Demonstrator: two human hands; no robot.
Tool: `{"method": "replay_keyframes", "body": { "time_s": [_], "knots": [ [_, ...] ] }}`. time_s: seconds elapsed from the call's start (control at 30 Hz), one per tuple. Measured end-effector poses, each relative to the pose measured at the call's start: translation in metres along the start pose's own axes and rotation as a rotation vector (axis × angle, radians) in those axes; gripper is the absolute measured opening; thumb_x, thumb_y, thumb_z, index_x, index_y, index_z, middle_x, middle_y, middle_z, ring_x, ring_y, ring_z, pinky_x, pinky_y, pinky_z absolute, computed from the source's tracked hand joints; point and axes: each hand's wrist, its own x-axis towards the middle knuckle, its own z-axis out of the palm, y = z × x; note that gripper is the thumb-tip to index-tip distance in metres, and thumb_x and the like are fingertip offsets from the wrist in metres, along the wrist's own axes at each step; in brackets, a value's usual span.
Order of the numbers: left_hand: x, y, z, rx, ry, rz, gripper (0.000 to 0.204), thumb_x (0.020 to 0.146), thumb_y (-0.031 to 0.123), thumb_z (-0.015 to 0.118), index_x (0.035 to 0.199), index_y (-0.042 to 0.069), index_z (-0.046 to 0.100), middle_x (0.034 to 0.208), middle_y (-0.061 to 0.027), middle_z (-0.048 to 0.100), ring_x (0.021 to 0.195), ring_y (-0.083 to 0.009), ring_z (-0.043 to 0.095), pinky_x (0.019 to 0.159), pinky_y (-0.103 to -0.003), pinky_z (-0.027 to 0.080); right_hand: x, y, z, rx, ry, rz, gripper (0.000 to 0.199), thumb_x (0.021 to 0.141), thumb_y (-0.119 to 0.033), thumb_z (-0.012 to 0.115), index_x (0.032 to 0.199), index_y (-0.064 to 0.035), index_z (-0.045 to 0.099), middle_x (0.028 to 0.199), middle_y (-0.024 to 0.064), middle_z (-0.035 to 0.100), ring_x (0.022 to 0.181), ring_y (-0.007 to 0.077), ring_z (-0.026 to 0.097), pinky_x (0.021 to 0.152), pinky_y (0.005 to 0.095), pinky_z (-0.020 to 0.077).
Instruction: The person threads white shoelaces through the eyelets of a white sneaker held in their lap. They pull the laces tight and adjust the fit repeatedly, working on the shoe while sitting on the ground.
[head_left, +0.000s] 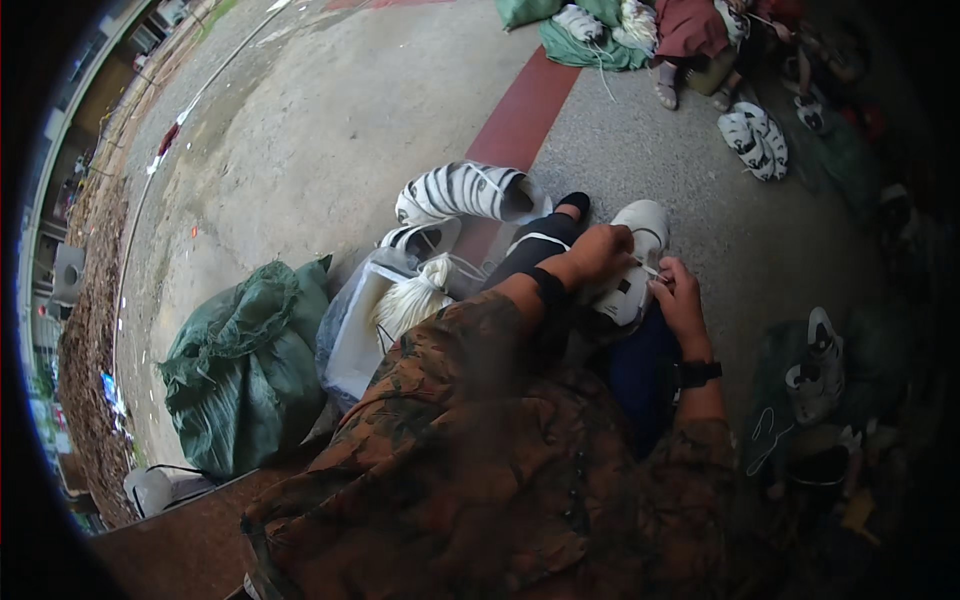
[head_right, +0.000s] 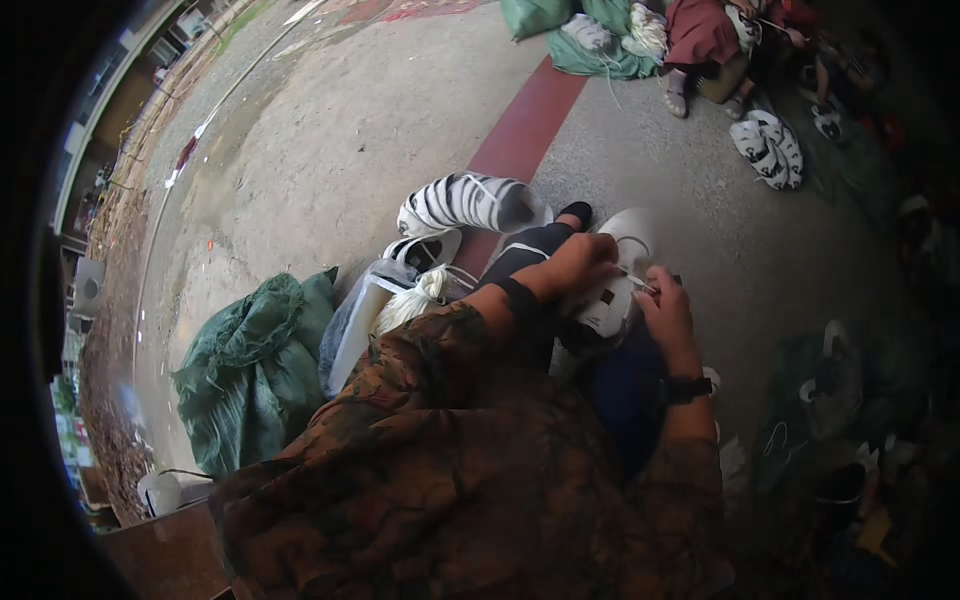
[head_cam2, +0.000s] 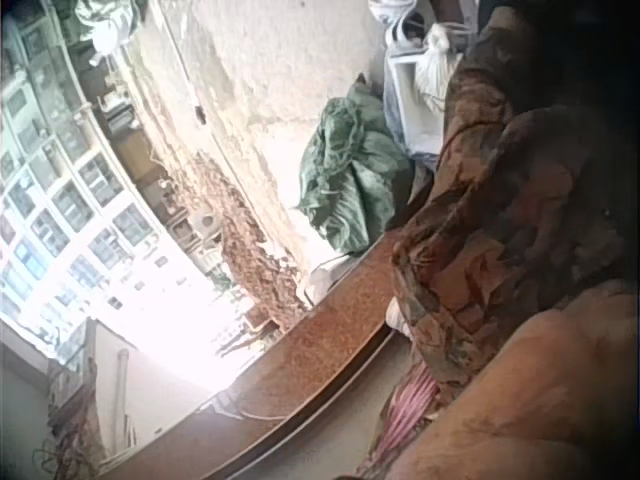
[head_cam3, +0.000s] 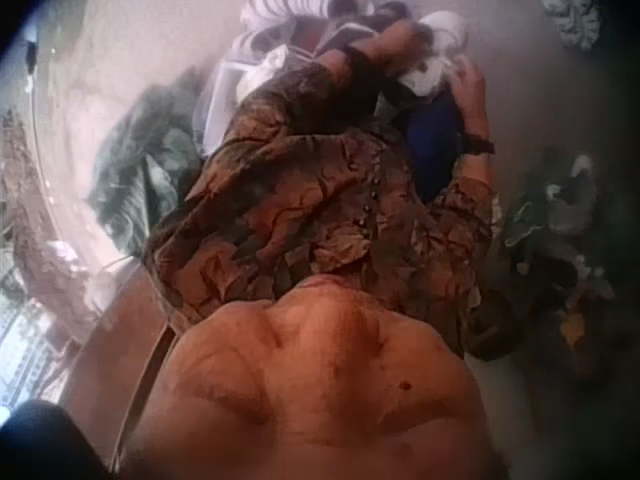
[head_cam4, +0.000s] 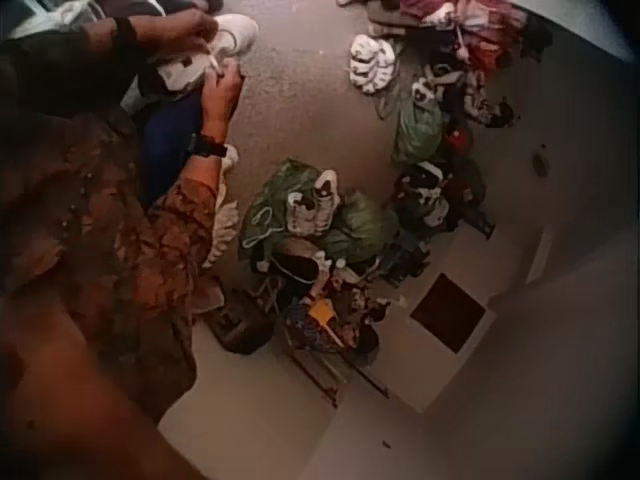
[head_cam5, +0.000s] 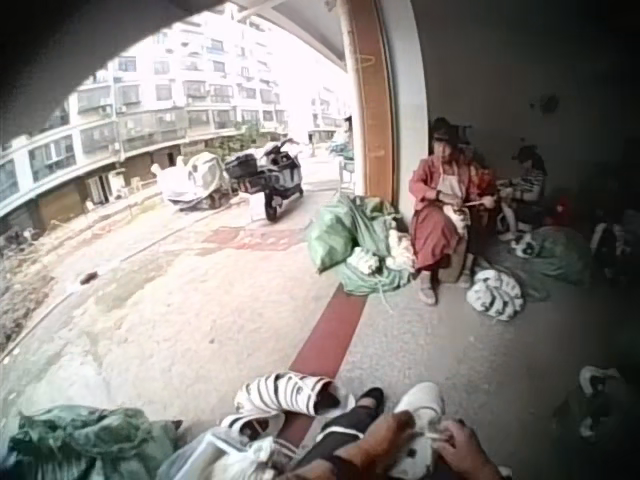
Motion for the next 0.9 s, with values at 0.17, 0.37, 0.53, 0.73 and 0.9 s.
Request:
{"method": "replay_keyframes", "body": {
  "time_s": [0.17,0.37,0.53,0.73,0.9],
  "knots": [
    [0.001,0.005,-0.017,0.101,-0.071,0.103,0.012,0.077,0.015,0.067,0.081,0.004,0.065,0.078,-0.0119,0.063,0.07,-0.0246,0.059,0.068,-0.033,0.049,0.012,-0.005,0.013,-0.207,0.09,-0.181,0.008,0.081,-0.008,0.057,0.083,-0.0016,0.053,0.073,0.0224,0.058,0.072,0.0423,0.057,0.059,0.0455,0.0441],
    [-0.031,-0.012,-0.092,0.092,-0.085,0.062,0.008,0.079,0.007,0.066,0.084,0.001,0.067,0.073,-0.0082,0.065,0.067,-0.0139,0.059,0.065,-0.026,0.048,-0.019,0.022,-0.019,-0.497,0.057,-0.051,0.009,0.083,-0.005,0.046,0.075,-0.0031,0.051,0.071,0.0237,0.057,0.071,0.0431,0.057,0.06,0.0493,0.0443],
    [-0.075,-0.053,-0.161,0.086,-0.02,-0.161,0.013,0.081,0.011,0.066,0.086,-0.001,0.068,0.072,-0.007,0.065,0.069,-0.0134,0.06,0.065,-0.029,0.047,-0.115,0.098,-0.117,-0.703,0.246,0.113,0.008,0.082,-0.001,0.052,0.075,0.0003,0.046,0.07,0.0252,0.05,0.071,0.0456,0.052,0.058,0.0478,0.0398],
    [-0.133,-0.093,-0.228,0.002,0.144,-0.401,0.016,0.082,0.013,0.068,0.085,-0.002,0.068,0.071,-0.0012,0.063,0.067,-0.0084,0.053,0.063,-0.025,0.043,-0.269,0.133,-0.236,-0.952,0.277,0.629,0.011,0.085,-0.004,0.046,0.085,0.0005,0.056,0.085,0.0261,0.057,0.084,0.0447,0.055,0.067,0.0489,0.042],
    [-0.193,-0.124,-0.267,0.026,0.245,-0.509,0.014,0.082,0.018,0.067,0.083,0.004,0.069,0.058,0.0057,0.051,0.049,-0.0035,0.04,0.044,-0.021,0.03,-0.375,0.124,-0.272,-1.219,0.305,0.949,0.016,0.086,-0.01,0.045,0.088,-0.0021,0.06,0.091,0.021,0.062,0.088,0.0405,0.059,0.071,0.0466,0.0477]
  ]
}}
